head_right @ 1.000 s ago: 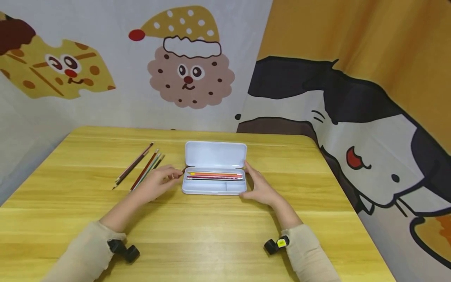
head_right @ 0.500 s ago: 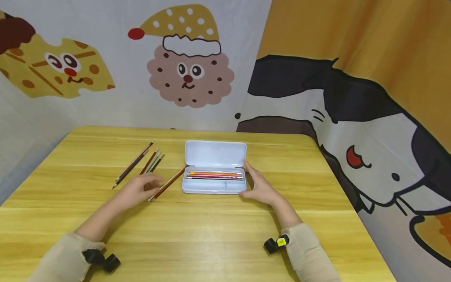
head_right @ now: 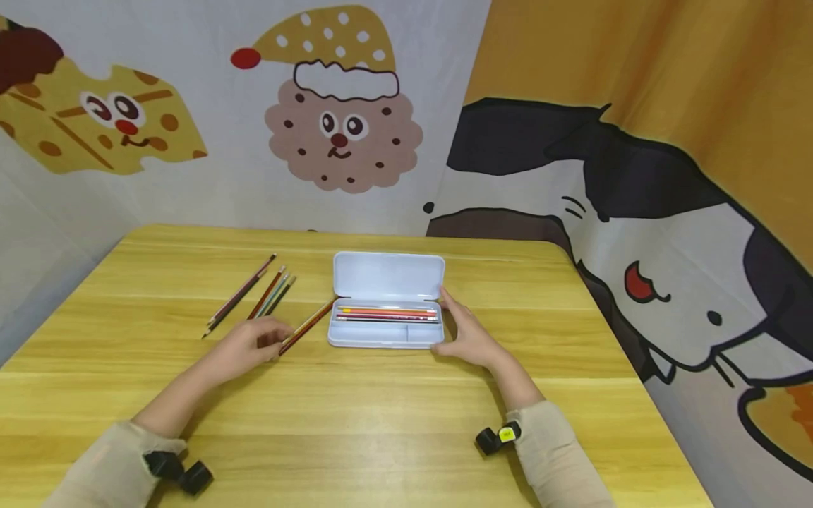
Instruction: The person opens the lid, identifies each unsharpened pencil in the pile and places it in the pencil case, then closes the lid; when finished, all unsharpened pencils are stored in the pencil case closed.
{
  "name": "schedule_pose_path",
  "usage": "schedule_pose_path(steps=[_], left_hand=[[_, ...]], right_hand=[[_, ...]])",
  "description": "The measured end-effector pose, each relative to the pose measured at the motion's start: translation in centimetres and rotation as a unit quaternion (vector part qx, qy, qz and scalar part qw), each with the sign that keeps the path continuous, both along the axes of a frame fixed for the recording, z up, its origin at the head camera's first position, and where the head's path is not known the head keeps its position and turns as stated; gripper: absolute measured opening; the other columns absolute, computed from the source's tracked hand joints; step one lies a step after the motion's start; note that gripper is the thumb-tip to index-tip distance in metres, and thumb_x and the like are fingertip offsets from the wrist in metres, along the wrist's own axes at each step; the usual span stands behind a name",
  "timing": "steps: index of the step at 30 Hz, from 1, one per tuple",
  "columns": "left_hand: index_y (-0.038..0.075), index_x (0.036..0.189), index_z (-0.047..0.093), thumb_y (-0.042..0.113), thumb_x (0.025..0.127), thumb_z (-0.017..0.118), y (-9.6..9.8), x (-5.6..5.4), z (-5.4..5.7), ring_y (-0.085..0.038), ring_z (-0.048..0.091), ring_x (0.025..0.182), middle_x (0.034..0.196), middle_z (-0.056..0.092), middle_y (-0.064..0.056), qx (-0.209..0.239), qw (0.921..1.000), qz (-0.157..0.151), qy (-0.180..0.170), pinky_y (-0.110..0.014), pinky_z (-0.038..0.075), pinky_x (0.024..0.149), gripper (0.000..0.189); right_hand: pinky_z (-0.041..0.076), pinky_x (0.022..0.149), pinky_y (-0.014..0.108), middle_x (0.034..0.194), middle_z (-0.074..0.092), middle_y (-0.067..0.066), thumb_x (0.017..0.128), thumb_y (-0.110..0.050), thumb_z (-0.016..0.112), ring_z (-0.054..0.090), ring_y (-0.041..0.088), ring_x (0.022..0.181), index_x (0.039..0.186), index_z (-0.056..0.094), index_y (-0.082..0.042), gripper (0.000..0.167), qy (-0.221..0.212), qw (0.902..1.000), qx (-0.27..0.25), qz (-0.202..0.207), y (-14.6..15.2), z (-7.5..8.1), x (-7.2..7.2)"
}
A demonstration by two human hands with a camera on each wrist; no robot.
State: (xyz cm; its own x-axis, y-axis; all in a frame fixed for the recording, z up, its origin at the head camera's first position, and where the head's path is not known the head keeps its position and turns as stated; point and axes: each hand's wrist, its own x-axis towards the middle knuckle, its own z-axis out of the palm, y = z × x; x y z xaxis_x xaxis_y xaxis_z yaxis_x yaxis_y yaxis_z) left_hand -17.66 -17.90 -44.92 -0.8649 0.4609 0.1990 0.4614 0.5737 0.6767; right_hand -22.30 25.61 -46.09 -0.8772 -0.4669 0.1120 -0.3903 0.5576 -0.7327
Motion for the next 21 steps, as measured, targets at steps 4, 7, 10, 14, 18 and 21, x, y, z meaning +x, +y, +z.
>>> schedule_pose_path(steps=[4, 7, 10, 14, 18, 21], left_hand=[[0.000, 0.113, 0.066, -0.002, 0.085, 0.065, 0.1, -0.1, -0.2, -0.011, 0.054, 0.078, 0.091, 0.059, 0.003, 0.002, 1.0000, 0.002, -0.001, -0.025, 0.049, 0.064, 0.028], [0.000, 0.112, 0.067, -0.003, 0.084, 0.067, 0.3, -0.2, -0.3, -0.011, 0.053, 0.077, 0.090, 0.059, 0.002, 0.003, 1.0000, 0.004, 0.002, -0.025, 0.049, 0.063, 0.028], [-0.001, 0.112, 0.067, -0.003, 0.083, 0.068, 0.5, -0.4, -0.3, -0.011, 0.053, 0.075, 0.088, 0.058, 0.002, 0.000, 0.9999, 0.006, 0.012, -0.025, 0.049, 0.062, 0.029], [-0.001, 0.111, 0.067, -0.003, 0.083, 0.070, 0.9, -0.6, -0.3, -0.011, 0.052, 0.075, 0.086, 0.058, 0.003, -0.010, 0.9996, 0.016, 0.022, -0.024, 0.049, 0.062, 0.029], [-0.001, 0.110, 0.068, -0.004, 0.082, 0.068, 0.9, -0.6, -0.4, -0.011, 0.053, 0.073, 0.084, 0.058, 0.003, -0.011, 0.9993, 0.026, 0.023, -0.024, 0.049, 0.061, 0.027], [-0.002, 0.109, 0.068, -0.006, 0.082, 0.067, 0.8, -0.6, -0.4, -0.010, 0.053, 0.071, 0.082, 0.058, 0.003, -0.006, 0.9993, 0.030, 0.023, -0.024, 0.049, 0.058, 0.028]], right_hand=[[0.010, 0.111, 0.054, 0.143, 0.038, 0.010, 0.069, -0.016, 0.084, 0.024, 0.029, 0.137, 0.155, 0.004, -0.023, 0.118, -0.001, 1.0000, -0.004, 0.002, 0.2, -0.3, -0.2], [0.010, 0.112, 0.054, 0.143, 0.038, 0.011, 0.070, -0.014, 0.084, 0.024, 0.029, 0.137, 0.155, 0.004, -0.021, 0.118, 0.000, 1.0000, -0.003, 0.002, 0.1, -0.2, -0.2], [0.010, 0.111, 0.056, 0.142, 0.038, 0.016, 0.070, -0.008, 0.083, 0.024, 0.033, 0.136, 0.155, 0.004, -0.014, 0.116, -0.001, 1.0000, -0.007, 0.005, -0.2, 0.6, 0.2], [0.009, 0.110, 0.058, 0.142, 0.037, 0.022, 0.071, -0.004, 0.082, 0.024, 0.037, 0.136, 0.154, 0.005, -0.005, 0.113, -0.010, 0.9999, -0.010, 0.009, -1.0, 2.5, 1.2], [0.010, 0.110, 0.059, 0.142, 0.037, 0.023, 0.071, -0.005, 0.081, 0.024, 0.038, 0.136, 0.153, 0.006, -0.003, 0.111, -0.017, 0.9998, -0.003, 0.005, -1.3, 3.5, 1.8], [0.010, 0.110, 0.057, 0.143, 0.038, 0.017, 0.071, -0.012, 0.082, 0.024, 0.033, 0.137, 0.155, 0.004, -0.013, 0.115, -0.012, 0.9999, 0.002, 0.000, -0.7, 2.0, 1.1]])
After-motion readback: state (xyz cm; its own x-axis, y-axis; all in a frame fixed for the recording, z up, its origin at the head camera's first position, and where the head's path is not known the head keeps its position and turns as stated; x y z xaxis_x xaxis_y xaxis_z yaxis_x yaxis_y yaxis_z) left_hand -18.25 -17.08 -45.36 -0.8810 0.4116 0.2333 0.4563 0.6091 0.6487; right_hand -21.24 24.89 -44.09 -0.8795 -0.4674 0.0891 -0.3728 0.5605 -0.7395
